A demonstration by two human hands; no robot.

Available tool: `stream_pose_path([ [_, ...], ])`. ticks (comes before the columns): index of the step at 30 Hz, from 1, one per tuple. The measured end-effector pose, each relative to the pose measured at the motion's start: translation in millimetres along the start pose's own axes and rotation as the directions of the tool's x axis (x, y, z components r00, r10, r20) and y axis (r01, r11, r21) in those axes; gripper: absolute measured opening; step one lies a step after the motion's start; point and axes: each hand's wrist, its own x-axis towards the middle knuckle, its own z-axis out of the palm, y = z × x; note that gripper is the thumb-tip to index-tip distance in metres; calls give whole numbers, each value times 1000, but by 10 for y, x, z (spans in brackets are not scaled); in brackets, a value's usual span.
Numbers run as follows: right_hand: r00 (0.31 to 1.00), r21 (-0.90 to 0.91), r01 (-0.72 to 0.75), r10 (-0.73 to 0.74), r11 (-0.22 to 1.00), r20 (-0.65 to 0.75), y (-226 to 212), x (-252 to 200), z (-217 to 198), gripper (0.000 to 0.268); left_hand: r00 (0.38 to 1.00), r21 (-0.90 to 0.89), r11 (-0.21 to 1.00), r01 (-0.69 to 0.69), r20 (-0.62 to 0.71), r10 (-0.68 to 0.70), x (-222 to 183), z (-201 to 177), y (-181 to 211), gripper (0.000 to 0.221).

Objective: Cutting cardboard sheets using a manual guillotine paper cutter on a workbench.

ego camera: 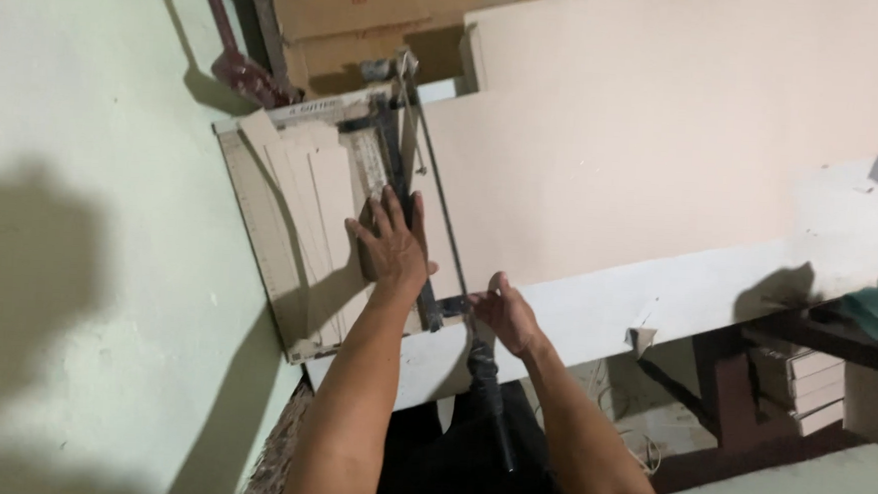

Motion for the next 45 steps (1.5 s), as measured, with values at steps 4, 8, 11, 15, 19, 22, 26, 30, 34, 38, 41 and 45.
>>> stream_pose_path([
  [4,998,-140,47,-54,989,-45,-61,-149,285,77,999,-74,997,-37,-22,35,10,-14,-132,110],
  [8,993,-196,114,-120,974,-16,83,42,90,53,997,-120,991,-67,-42,62,30,20,-142,117],
  [11,990,-334,128,-139,934,-8,-73,-198,224,56,995,-151,985,-88,-58,80,-20,7,-122,119],
  [15,990,-495,124,-143,860,0,-165,-196,201,66,995,-95,993,-63,-80,55,82,81,-82,123],
  [19,990,-928,29,-136,371,-23,-410,-846,479,62,998,-1,1000,-6,-60,6,124,186,-67,119],
  [22,962,-981,50,-272,186,-2,-719,-1999,1059,70,1000,-18,1000,12,-6,-12,286,252,-20,136],
  [26,979,-977,-54,-202,-204,-12,-176,-2064,1141,109,998,-43,999,15,-61,-18,275,329,-40,142],
  [30,870,-990,47,-481,-136,107,1036,-712,80,73,997,-175,982,-71,-55,62,136,51,-84,140],
  [34,879,-987,154,-451,-42,156,731,-1229,265,75,997,-128,989,-73,-11,72,-28,45,-97,130],
  [38,955,-998,59,-290,6,55,-79,-1967,940,76,997,-49,997,-59,-58,56,188,104,-56,128],
  [41,914,-995,75,-395,-62,94,538,-1468,493,76,998,-80,996,-50,-32,47,175,183,-37,126],
  [45,837,-984,92,-524,-156,161,1128,-472,-79,67,998,-117,992,-50,-55,44,238,173,-43,135],
])
